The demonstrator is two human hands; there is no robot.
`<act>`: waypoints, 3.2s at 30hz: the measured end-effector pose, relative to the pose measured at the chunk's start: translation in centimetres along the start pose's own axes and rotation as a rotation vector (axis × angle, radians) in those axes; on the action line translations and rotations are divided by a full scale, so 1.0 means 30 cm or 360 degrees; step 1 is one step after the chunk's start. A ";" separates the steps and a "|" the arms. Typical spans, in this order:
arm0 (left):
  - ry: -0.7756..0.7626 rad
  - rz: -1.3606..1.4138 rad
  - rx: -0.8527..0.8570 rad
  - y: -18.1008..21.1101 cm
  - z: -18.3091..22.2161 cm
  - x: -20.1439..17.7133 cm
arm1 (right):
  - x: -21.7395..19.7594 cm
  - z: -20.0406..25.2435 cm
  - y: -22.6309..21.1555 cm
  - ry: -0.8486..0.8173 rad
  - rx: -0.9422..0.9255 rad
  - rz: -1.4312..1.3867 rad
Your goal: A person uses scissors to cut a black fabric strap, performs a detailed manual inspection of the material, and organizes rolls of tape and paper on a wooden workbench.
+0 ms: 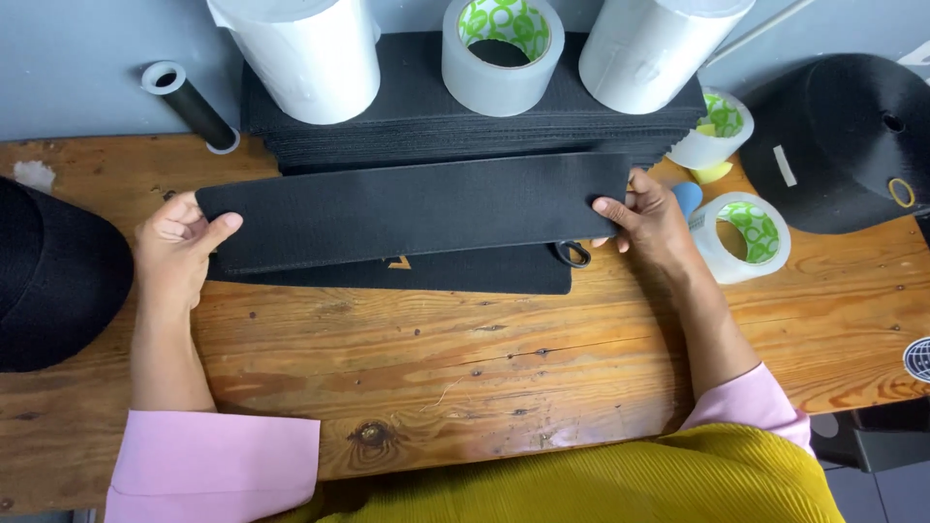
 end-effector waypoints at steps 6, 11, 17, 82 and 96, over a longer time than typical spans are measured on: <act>-0.0092 0.0108 -0.0021 0.002 0.004 0.003 | -0.022 -0.037 0.068 -0.0208 0.0094 -0.0159; -0.0257 0.0191 -0.0097 -0.015 0.006 0.006 | -0.062 -0.071 0.146 -0.0226 0.0070 -0.0381; -0.0314 -0.0264 -0.0162 0.059 0.045 0.041 | -0.133 -0.102 0.209 -0.0128 0.0051 -0.0406; -0.0665 -0.1029 0.0392 0.138 0.121 0.183 | -0.117 -0.025 0.003 -0.0059 -0.0005 -0.0049; -0.0622 -0.1019 0.0819 0.184 0.135 0.192 | -0.089 -0.001 -0.040 0.0108 -0.0449 0.1027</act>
Point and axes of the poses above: each hand's wrist, its own z-axis away from the middle knuckle, its own x-axis out of the palm, y = z × x, the point moved 6 cm from there along -z, towards the middle knuckle, and after that the axes turned 13 degrees about y, right-handed, at the moved point
